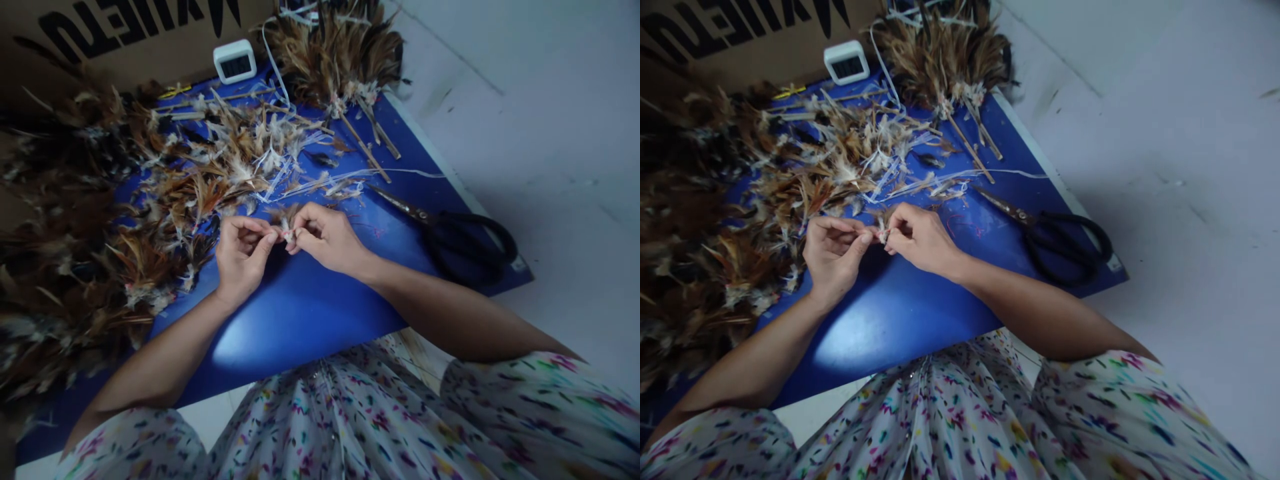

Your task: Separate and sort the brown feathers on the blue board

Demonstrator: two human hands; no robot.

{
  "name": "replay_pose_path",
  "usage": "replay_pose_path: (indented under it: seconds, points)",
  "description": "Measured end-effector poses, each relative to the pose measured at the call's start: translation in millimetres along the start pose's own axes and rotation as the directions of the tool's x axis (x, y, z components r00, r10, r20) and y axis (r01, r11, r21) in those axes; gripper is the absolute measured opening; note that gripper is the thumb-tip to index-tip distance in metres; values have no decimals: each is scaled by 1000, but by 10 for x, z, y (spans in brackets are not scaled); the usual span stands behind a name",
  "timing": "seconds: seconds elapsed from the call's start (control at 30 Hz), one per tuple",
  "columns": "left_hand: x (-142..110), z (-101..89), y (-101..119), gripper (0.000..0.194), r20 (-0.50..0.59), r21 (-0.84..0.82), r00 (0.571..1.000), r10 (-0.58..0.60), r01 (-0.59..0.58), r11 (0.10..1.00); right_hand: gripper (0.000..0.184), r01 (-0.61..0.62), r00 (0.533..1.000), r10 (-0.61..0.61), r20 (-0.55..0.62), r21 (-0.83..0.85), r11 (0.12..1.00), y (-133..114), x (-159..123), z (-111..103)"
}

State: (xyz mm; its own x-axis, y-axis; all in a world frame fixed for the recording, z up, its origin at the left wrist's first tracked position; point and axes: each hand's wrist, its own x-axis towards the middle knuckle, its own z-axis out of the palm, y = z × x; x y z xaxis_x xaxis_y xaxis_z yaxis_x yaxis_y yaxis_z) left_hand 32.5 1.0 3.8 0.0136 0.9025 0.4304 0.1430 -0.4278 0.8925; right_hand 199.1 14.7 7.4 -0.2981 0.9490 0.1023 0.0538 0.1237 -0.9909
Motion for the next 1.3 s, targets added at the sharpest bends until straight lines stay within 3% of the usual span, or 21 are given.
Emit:
replay_pose_path:
  seconds: [0.33,0.5,0.67,0.77,0.87,0.93,1.03,1.17,1.3]
  points:
    - [14,-8,20,36,-3,-40,1000,-16,16,999,9,8,1000,-8,-15,13,1000,-9,-16,19]
    - [20,-37,-74,34,35,-26,998,-51,52,998,7,2,1000,-2,1,11,1000,38,8,16]
    - [12,-84,-136,31,100,49,984,-150,146,988,5,74,996,-80,-34,-137,988,51,27,-17]
    - [0,-99,-90,29,151,77,943,-297,289,954,5,149,985,-167,-44,-274,950,24,19,-31]
    - [-3,-92,-34,43,250,81,858,-449,444,892,8,245,961,-275,-20,-392,887,12,7,-32]
    - [3,-75,-4,44,303,34,808,-505,521,853,10,306,943,-332,16,-433,848,21,2,-28]
    - [19,-46,38,38,326,-40,780,-534,576,816,10,383,914,-400,66,-467,797,44,0,-24]
    - [28,-16,83,33,295,-98,784,-546,593,799,7,452,881,-460,107,-474,756,62,0,-27]
    - [21,-2,77,31,259,-145,821,-509,554,820,7,429,894,-440,79,-427,796,40,3,-43]
